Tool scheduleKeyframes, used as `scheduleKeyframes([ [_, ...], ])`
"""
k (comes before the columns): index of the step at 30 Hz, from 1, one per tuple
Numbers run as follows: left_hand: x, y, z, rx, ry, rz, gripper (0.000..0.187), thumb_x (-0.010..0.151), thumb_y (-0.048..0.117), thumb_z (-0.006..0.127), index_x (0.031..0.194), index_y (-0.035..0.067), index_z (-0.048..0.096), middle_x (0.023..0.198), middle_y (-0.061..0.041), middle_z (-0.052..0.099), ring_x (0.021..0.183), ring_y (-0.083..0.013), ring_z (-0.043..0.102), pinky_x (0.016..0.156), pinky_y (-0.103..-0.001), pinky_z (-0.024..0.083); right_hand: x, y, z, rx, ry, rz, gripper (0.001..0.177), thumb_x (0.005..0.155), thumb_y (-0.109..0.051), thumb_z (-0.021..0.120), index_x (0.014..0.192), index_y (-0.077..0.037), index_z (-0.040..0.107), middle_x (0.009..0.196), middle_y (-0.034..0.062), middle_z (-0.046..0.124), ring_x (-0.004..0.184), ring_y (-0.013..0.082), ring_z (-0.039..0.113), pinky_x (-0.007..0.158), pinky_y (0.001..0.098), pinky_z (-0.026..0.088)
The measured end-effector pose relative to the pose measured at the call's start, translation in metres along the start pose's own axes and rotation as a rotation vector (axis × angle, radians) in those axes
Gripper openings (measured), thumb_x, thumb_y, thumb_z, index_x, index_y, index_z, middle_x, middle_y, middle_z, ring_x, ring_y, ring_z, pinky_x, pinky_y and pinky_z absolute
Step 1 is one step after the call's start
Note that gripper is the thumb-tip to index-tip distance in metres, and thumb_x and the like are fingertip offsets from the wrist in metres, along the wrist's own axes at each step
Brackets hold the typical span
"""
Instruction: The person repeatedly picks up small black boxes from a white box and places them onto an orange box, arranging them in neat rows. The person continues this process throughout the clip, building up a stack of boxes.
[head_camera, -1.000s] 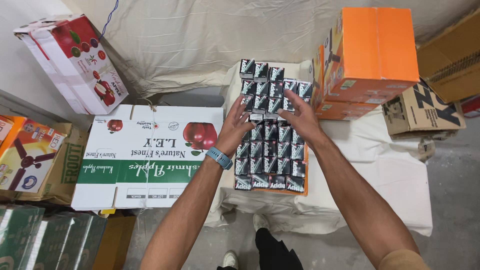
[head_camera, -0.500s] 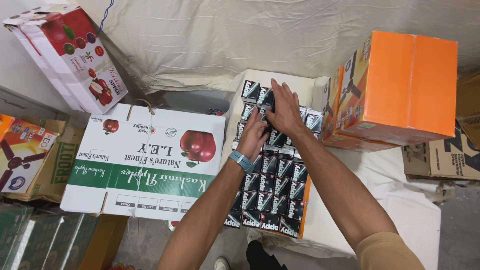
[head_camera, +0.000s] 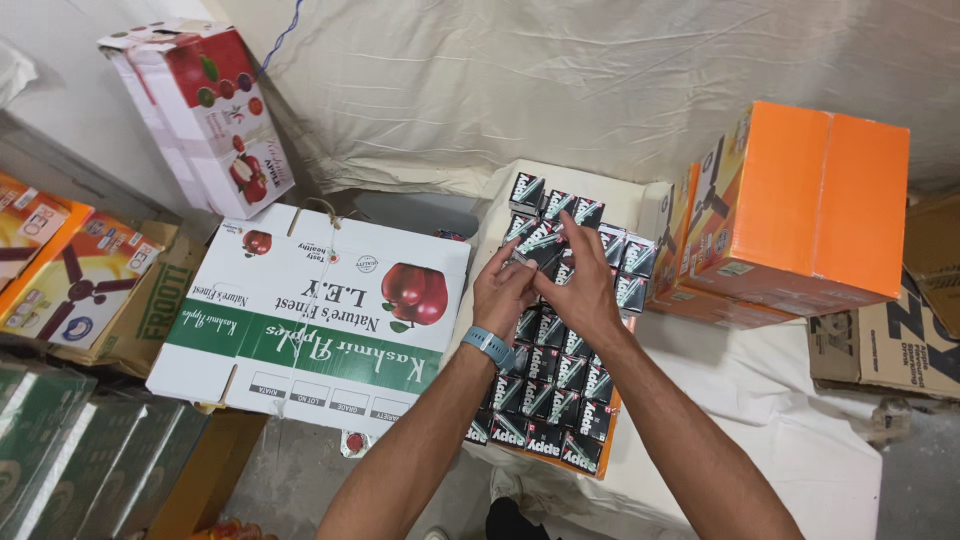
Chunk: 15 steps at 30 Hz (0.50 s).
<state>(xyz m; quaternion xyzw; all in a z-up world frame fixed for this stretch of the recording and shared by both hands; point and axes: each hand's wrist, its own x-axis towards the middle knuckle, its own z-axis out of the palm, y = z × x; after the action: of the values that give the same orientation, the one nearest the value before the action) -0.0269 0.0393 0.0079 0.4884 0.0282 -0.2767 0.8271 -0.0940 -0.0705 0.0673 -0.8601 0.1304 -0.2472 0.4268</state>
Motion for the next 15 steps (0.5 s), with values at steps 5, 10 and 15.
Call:
scheduleKeyframes([
  [5, -0.021, 0.015, -0.041, -0.07, 0.075, 0.119, 0.054, 0.091, 0.0, 0.071, 0.142, 0.011, 0.058, 0.095, -0.011, 0.068, 0.08, -0.0178, 0.068, 0.074, -0.034, 0.065, -0.015, -0.033, 0.026, 0.073, -0.039, -0.11, 0.089, 0.073, -0.003, 0.08, 0.154, -0.005, 0.042, 0.122, 0.0164, 0.052, 0.119, 0.0368, 0.058, 0.094, 0.0405, 0.055],
  [10, -0.079, 0.065, -0.092, -0.123, 0.201, 0.225, 0.055, 0.089, 0.0, 0.071, 0.142, 0.01, 0.058, 0.099, -0.013, 0.07, 0.082, -0.0193, 0.07, 0.075, -0.035, 0.066, -0.035, -0.076, 0.079, 0.181, -0.134, -0.219, 0.092, 0.073, -0.003, 0.083, 0.155, -0.005, 0.041, 0.121, 0.0142, 0.051, 0.119, 0.0334, 0.057, 0.095, 0.0348, 0.055],
  [15, -0.144, 0.11, -0.174, -0.159, 0.314, 0.323, 0.051, 0.088, -0.003, 0.073, 0.137, 0.008, 0.062, 0.107, -0.023, 0.072, 0.083, -0.0293, 0.074, 0.075, -0.046, 0.067, -0.073, -0.146, 0.148, 0.288, -0.239, -0.296, 0.095, 0.069, -0.002, 0.085, 0.155, -0.005, 0.043, 0.115, 0.0151, 0.05, 0.115, 0.0345, 0.058, 0.097, 0.0364, 0.056],
])
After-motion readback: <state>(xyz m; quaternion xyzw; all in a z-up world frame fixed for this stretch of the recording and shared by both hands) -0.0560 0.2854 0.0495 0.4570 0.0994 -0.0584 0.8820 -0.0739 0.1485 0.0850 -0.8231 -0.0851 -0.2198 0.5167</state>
